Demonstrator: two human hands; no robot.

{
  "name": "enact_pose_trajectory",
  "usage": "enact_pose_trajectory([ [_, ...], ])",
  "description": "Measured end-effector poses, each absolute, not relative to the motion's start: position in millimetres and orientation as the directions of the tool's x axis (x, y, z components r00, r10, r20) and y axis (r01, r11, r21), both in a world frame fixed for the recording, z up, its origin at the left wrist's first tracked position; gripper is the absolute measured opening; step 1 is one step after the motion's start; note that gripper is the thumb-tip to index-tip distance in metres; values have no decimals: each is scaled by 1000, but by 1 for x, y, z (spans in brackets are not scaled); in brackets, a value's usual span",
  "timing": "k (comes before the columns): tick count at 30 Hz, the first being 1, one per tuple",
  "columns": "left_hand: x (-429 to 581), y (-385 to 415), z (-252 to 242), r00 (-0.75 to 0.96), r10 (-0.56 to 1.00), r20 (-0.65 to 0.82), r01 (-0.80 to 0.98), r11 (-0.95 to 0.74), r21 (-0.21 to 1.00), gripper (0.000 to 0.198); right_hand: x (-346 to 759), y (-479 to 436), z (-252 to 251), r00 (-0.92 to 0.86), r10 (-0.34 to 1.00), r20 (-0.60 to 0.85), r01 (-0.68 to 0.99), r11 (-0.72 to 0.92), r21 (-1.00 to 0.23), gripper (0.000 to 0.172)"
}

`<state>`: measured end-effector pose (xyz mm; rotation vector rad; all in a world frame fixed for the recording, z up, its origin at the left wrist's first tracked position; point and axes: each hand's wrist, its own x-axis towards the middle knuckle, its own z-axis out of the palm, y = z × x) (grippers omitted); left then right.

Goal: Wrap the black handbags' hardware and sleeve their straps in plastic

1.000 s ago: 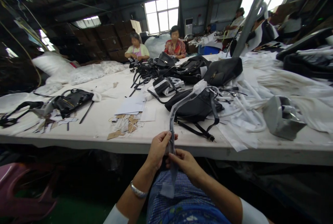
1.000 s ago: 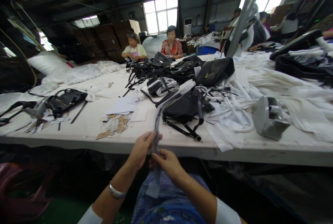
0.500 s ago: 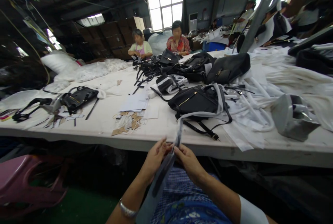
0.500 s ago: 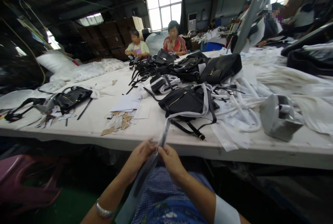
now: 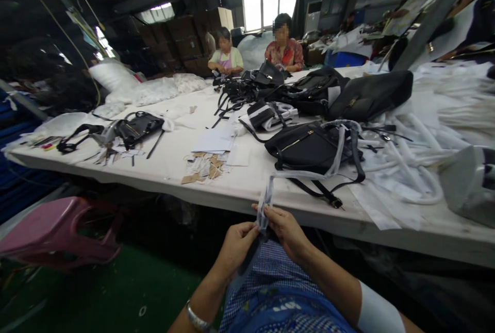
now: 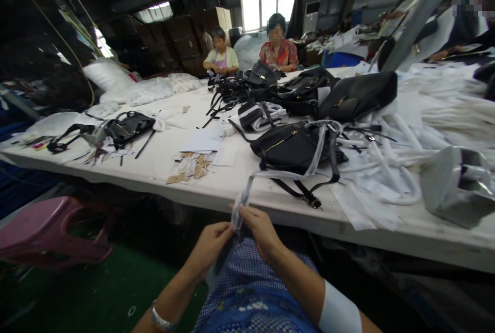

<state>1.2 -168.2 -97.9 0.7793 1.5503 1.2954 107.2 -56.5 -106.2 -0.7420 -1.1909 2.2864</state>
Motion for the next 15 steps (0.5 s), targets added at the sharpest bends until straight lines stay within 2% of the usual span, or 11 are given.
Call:
enact_pose_trajectory([
  [5, 3, -161, -96, -377, 886, -270, -208, 204, 957, 34, 108, -54, -108, -612, 772, -171, -243, -390, -888, 37],
  [10, -2, -161, -97, -464, 867, -183, -102, 153, 983, 31, 115, -47, -102, -685, 723, -89, -194, -299, -934, 30],
  [15, 2, -155, -95, -493, 852, -178, -66, 167, 984, 31, 113, -51, -106, -677, 721, -146, -161, -339, -927, 25],
])
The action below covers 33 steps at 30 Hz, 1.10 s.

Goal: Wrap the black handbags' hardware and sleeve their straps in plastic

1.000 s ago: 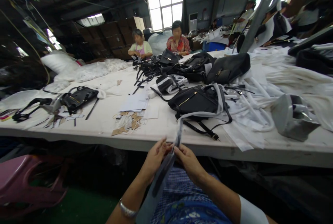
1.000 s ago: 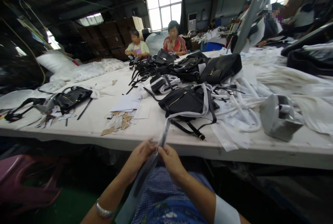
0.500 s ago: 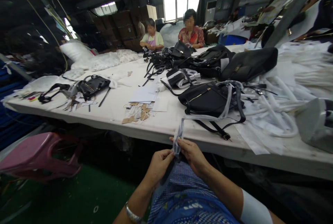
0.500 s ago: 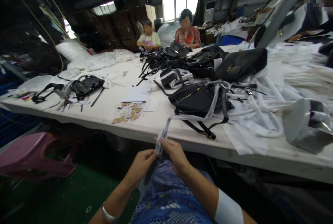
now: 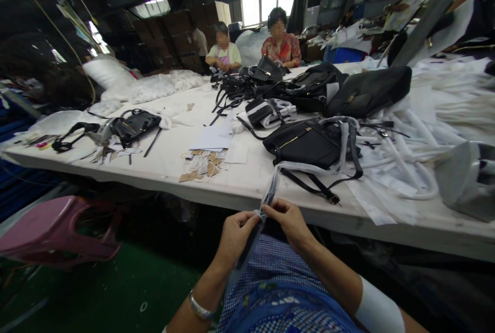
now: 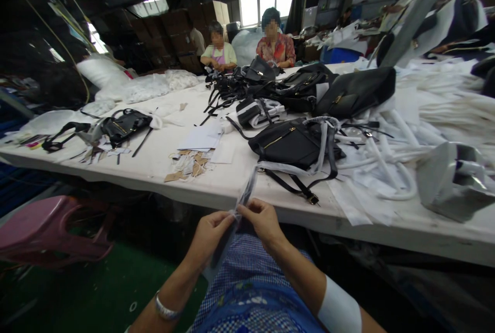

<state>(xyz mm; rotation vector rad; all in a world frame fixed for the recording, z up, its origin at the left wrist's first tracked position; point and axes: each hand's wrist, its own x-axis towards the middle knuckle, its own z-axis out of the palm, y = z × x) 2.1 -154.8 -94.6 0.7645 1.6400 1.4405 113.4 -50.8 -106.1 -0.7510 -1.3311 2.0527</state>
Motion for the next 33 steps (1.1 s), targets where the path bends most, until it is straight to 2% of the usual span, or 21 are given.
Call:
enact_pose_trajectory([
  [3, 3, -150, -96, -510, 840, -186, -102, 155, 983, 30, 113, -52, -107, -675, 719, -169, -152, -359, -921, 28],
  [7, -1, -149, -98, -498, 852, -164, -75, 147, 986, 29, 116, -38, -100, -747, 645, -163, -155, -408, -900, 30],
  [9, -2, -150, -97, -481, 860, -168, -57, 161, 985, 29, 117, -28, -98, -714, 681, -164, -183, -408, -894, 30],
  [12, -2, -146, -93, -463, 867, -184, -57, 178, 982, 30, 113, -24, -98, -618, 776, -125, -207, -314, -927, 28],
  [15, 1, -138, -91, -497, 849, -182, -92, 156, 983, 29, 108, -35, -101, -608, 790, -82, -221, -267, -938, 25],
  [19, 3, -132, -93, -511, 843, -172, -154, 107, 982, 29, 106, -43, -104, -639, 760, -121, -228, -337, -913, 27],
  [22, 1, -132, -93, -494, 846, -202, -162, 138, 977, 29, 107, -31, -102, -689, 702, -177, -234, -448, -863, 28],
  [24, 0, -132, -90, -475, 850, -227, -153, 175, 973, 29, 106, -21, -101, -652, 731, -202, -270, -472, -839, 29],
  [27, 0, -128, -86, -457, 860, -226, -164, 169, 972, 28, 102, -16, -101, -571, 801, -182, -283, -399, -872, 28],
  [33, 3, -119, -92, -483, 856, -183, -208, 91, 974, 23, 99, -35, -114, -572, 808, -139, -278, -350, -894, 27],
])
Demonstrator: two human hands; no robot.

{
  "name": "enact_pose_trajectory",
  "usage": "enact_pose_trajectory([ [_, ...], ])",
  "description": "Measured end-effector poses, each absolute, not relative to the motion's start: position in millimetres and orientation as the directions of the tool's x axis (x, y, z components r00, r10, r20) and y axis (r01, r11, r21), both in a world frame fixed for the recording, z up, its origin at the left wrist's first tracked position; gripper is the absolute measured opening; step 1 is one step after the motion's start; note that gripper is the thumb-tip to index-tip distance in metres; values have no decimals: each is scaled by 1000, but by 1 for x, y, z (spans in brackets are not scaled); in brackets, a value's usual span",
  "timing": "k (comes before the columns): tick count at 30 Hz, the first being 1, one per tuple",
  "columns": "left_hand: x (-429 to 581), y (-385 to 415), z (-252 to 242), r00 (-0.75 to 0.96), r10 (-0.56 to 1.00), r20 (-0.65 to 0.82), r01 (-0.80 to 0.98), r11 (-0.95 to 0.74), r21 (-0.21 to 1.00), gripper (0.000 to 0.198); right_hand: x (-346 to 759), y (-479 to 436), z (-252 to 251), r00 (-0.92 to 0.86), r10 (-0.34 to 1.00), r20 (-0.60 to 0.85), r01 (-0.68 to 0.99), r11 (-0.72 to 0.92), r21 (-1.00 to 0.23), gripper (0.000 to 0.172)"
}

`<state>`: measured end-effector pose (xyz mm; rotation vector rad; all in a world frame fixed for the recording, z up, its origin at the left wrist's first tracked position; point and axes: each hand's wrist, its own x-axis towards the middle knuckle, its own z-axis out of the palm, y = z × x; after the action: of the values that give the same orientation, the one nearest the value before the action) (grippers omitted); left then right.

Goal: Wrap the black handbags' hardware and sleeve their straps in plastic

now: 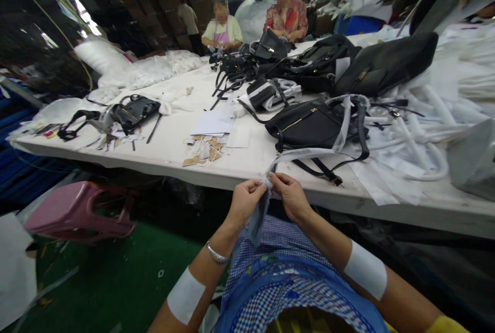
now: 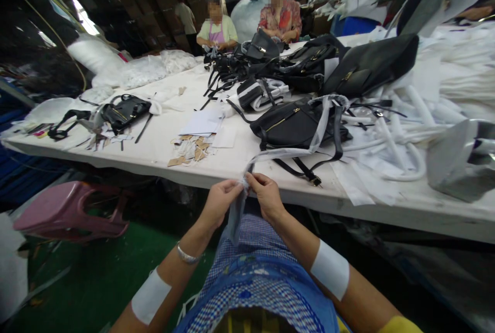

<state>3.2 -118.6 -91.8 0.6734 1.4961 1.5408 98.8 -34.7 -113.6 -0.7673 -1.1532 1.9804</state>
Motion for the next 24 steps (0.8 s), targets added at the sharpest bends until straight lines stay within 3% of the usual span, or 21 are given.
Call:
enact_pose_trajectory([
  [6, 6, -116, -94, -485, 846, -221, -277, 92, 957, 22, 104, -27, -117, -594, 794, -127, -222, -314, -923, 27],
  [10, 2, -110, -87, -457, 867, -197, -231, 98, 968, 23, 106, -6, -110, -645, 729, -229, -222, -466, -857, 29],
  [15, -1, -103, -85, -417, 891, -181, -185, 112, 976, 21, 102, 5, -108, -544, 816, -195, -332, -423, -843, 31],
  [19, 3, -95, -90, -443, 878, -181, -233, 82, 969, 20, 100, -2, -111, -508, 847, -159, -317, -355, -879, 31],
  [24, 1, -94, -94, -454, 877, -157, -247, 46, 968, 25, 107, -17, -117, -505, 831, -235, -311, -429, -848, 32],
])
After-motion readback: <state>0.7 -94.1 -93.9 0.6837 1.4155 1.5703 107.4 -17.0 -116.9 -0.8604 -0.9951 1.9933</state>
